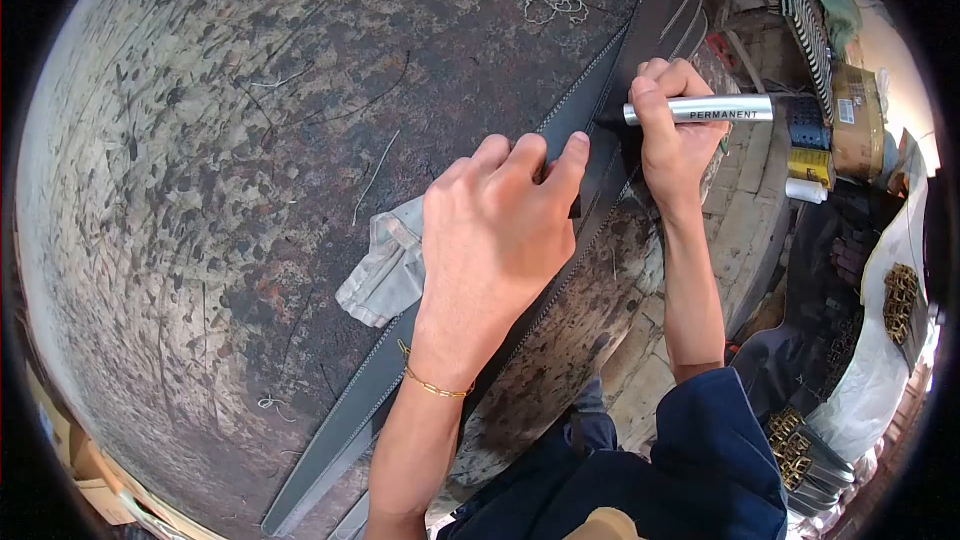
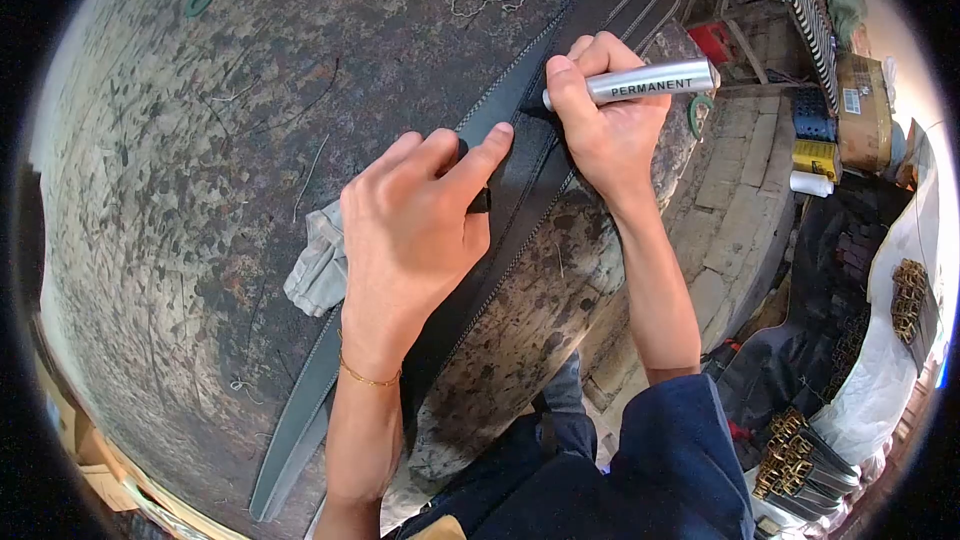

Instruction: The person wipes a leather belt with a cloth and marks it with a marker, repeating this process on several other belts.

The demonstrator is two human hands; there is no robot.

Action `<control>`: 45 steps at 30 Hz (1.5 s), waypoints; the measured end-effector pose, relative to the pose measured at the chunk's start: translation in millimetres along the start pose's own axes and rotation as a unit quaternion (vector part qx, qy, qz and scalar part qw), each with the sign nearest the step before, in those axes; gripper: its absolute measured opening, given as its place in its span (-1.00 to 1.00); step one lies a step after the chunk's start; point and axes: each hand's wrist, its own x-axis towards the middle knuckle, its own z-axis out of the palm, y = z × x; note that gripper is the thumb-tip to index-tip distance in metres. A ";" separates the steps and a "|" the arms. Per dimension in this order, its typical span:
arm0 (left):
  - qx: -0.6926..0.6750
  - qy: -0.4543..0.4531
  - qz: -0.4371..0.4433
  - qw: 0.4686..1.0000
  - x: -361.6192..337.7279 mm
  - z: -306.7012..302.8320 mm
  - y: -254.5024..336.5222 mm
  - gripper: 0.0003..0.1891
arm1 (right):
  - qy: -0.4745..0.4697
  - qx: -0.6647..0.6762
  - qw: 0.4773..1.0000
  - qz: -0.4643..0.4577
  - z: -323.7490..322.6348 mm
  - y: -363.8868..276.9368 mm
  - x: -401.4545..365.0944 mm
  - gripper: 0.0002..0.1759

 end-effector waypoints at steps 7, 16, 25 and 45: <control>-0.002 0.005 -0.001 1.000 -0.3 1.0 -0.6 -0.50 | -0.012 -0.007 1.000 0.015 -0.3 -1.7 -0.7 -0.67; -0.008 0.004 -0.004 1.000 0.1 0.7 0.4 -0.50 | 0.028 0.017 0.999 -0.009 -2.4 3.1 -0.8 -0.67; -0.010 0.002 -0.003 1.000 -0.4 0.5 -0.9 -0.50 | 0.020 -0.026 0.999 -0.022 0.9 0.4 -2.4 -0.68; -0.007 -0.002 -0.003 1.000 0.3 -1.2 -0.1 -0.50 | 0.033 -0.037 0.999 -0.010 3.9 -3.0 -2.8 -0.68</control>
